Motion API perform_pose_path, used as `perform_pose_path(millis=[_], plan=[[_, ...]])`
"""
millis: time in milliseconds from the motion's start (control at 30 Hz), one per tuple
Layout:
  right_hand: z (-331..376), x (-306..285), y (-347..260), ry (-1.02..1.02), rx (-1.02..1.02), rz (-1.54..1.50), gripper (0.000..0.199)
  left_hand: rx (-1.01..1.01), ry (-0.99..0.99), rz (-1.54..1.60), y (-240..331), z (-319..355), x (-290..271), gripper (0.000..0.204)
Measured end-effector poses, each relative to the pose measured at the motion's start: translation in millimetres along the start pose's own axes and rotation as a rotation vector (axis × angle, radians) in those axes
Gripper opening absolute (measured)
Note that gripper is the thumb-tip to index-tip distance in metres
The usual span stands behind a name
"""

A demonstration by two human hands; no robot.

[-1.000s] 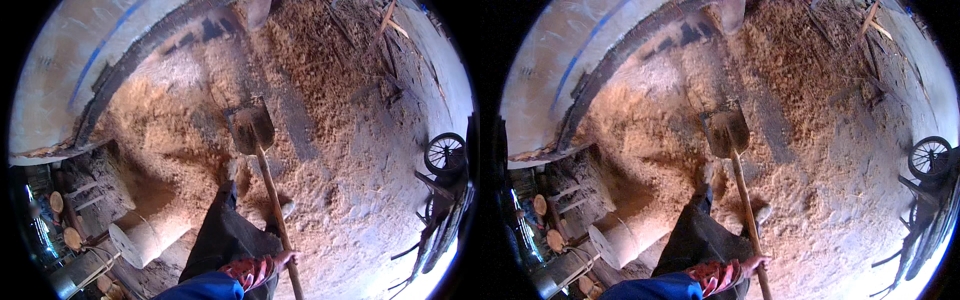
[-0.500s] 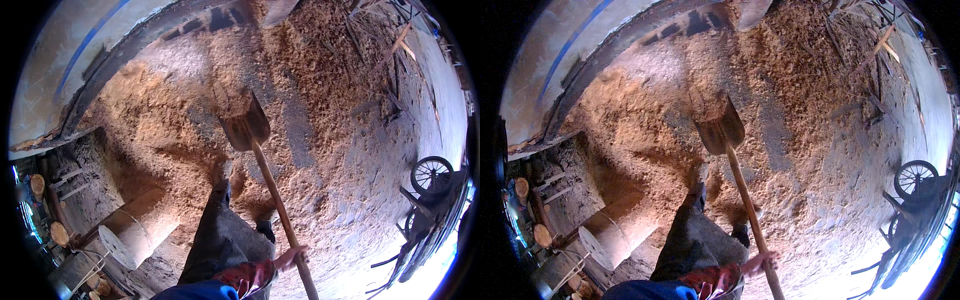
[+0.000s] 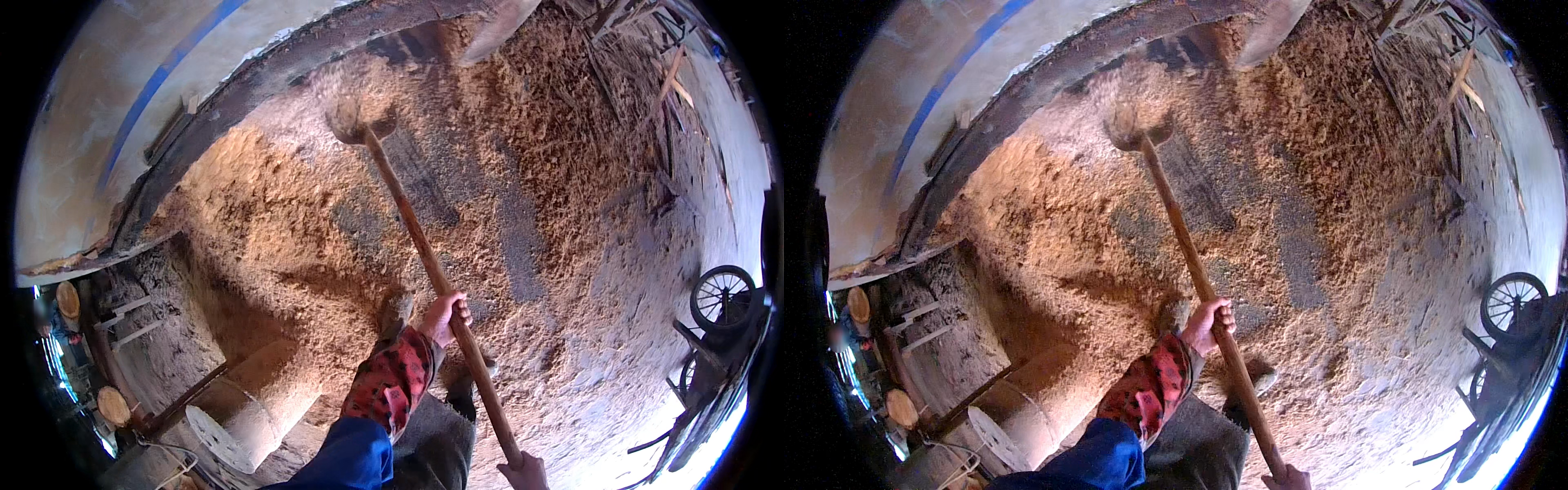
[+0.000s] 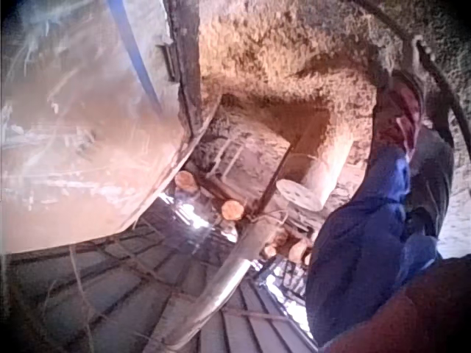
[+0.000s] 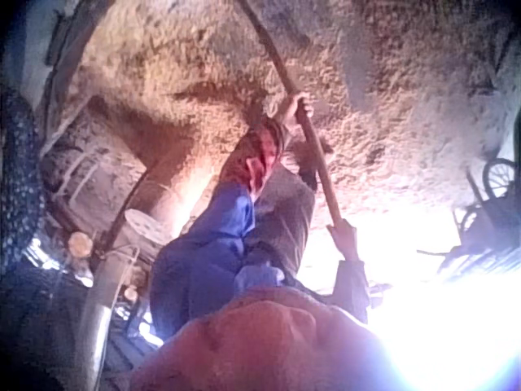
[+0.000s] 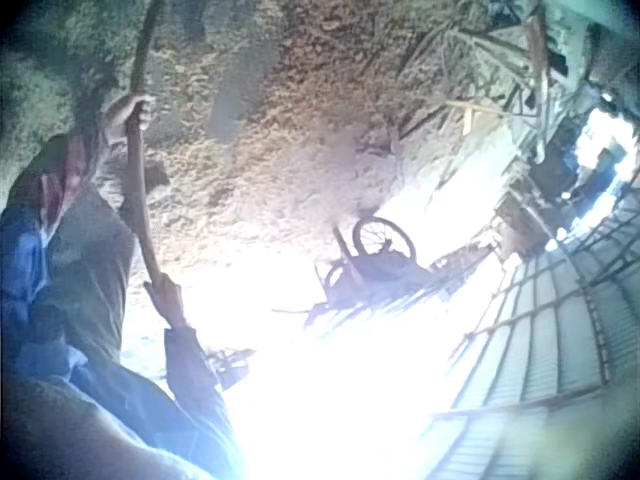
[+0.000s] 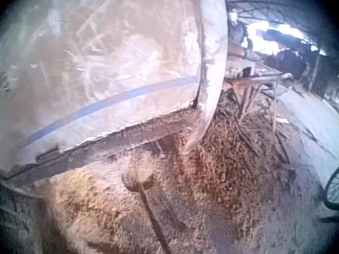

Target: The person uses a shovel to repeatedly scoop and move a large pile of sawdust within a workshop. The camera captures the repetitive action of lifting and shifting the material from a first-person perspective.

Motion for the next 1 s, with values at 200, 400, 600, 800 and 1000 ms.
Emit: perform_pose_path(millis=[200, 400, 600, 800, 1000], plan=[[-71, -14, -26, 0.18, -0.007, -0.127, 0.042, 0.291, 0.079, -0.334, 71, -38, 21, 0.016], [-130, 14, -108, -0.355, -0.084, -0.77, 0.028, 0.665, 0.274, -0.804, 177, -69, 41, 0.021], [-109, 77, -102, -0.418, -0.163, -0.719, 0.032, 0.721, 0.238, -1.113, 185, -17, 24, 0.014], [-27, 98, 9, -0.32, -0.034, -0.514, 0.038, 0.513, 0.299, -0.739, 63, 68, -32, 0.012], [78, 109, 69, -0.574, 0.217, -0.482, 0.04, 0.036, 0.328, -0.296, -51, 114, -91, 0.015]])
Point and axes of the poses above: each hand's wrist, its own z-axis away from the middle knuckle, its own x-axis out of the palm, y = z × x, the point moved 6 cm from there along -z, towards the middle knuckle, and after that the axes turned 12 degrees about x, right-handed, at the moved point
